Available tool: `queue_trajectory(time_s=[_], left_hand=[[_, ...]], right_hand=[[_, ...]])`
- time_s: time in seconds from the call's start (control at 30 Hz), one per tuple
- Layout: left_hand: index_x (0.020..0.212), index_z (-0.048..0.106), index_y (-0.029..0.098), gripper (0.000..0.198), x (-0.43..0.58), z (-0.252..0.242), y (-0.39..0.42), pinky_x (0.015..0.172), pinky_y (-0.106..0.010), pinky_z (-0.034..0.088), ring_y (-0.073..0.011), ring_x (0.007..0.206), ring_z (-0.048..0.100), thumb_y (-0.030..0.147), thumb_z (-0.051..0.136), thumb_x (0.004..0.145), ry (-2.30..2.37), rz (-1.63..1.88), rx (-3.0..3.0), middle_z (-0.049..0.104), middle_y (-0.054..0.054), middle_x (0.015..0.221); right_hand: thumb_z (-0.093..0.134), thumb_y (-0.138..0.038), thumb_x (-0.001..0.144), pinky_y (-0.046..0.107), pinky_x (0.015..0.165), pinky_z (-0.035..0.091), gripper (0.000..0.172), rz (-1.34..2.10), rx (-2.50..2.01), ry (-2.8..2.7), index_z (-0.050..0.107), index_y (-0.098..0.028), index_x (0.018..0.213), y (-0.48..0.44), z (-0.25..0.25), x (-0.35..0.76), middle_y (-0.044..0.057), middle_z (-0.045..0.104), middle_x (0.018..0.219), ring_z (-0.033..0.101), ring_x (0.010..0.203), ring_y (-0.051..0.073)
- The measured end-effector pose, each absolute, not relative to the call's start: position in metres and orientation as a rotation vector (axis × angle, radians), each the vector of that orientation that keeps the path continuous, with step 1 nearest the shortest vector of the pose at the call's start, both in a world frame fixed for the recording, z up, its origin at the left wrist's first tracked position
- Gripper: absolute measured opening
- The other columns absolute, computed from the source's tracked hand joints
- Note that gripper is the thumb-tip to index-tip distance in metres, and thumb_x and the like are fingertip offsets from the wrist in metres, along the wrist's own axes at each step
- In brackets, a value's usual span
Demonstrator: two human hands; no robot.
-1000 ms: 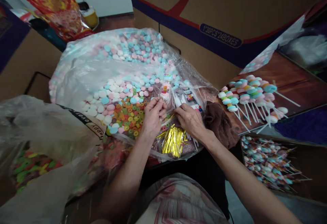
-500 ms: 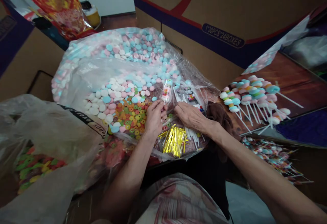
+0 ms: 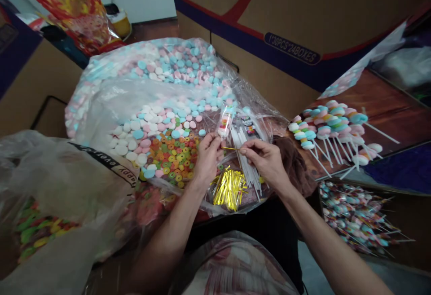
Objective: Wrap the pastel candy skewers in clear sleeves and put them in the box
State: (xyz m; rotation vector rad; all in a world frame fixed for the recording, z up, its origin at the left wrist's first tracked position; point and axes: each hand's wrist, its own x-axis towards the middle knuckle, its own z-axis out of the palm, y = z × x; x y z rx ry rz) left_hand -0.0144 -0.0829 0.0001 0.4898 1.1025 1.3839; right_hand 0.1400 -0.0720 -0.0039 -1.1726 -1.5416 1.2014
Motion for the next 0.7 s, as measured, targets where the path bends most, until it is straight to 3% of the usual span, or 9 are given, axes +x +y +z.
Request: queue_trajectory(time_s=[0.1, 0.27, 0.53, 0.7], left_hand=[[0.088, 0.047, 0.022, 0.024, -0.002, 0.0, -0.087, 0.042, -0.014, 0.02, -0.0022, 0.043, 0.034, 0.026, 0.066, 0.074, 1.112, 1.368, 0.559, 0.053, 0.007, 0.064], [0.087, 0.048, 0.023, 0.018, 0.006, 0.002, -0.094, 0.045, -0.015, 0.023, -0.0036, 0.046, 0.035, 0.022, 0.063, 0.076, 1.088, 1.312, 0.692, 0.05, 0.007, 0.062], [0.083, 0.054, 0.019, 0.021, 0.012, 0.002, -0.096, 0.046, -0.015, 0.029, -0.0042, 0.051, 0.039, 0.032, 0.069, 0.081, 1.007, 1.383, 0.782, 0.05, 0.005, 0.068], [0.074, 0.05, 0.014, 0.019, 0.007, 0.013, -0.094, 0.04, -0.011, 0.02, 0.0, 0.043, 0.025, 0.02, 0.066, 0.085, 0.826, 1.257, 0.436, 0.047, 0.005, 0.061]], right_hand=[[0.072, -0.039, 0.076, 0.023, 0.045, 0.027, 0.024, 1.406, -1.157, -1.198, 0.064, -0.017, 0.072, -0.083, -0.008, 0.126, -0.005, 0.052, 0.058, 0.037, 0.046, 0.007], [0.077, -0.04, 0.07, 0.022, 0.045, 0.029, 0.029, 1.398, -1.141, -1.02, 0.061, -0.017, 0.066, -0.083, -0.011, 0.114, -0.005, 0.053, 0.056, 0.035, 0.045, 0.006], [0.064, -0.034, 0.082, 0.022, 0.055, 0.038, 0.021, 1.176, -1.211, -1.18, 0.056, -0.018, 0.071, -0.088, 0.005, 0.118, -0.003, 0.052, 0.063, 0.045, 0.058, 0.01], [0.058, -0.033, 0.089, 0.023, 0.059, 0.039, 0.016, 1.303, -1.084, -1.234, 0.053, -0.02, 0.081, -0.093, 0.0, 0.123, -0.004, 0.048, 0.071, 0.043, 0.062, 0.011]])
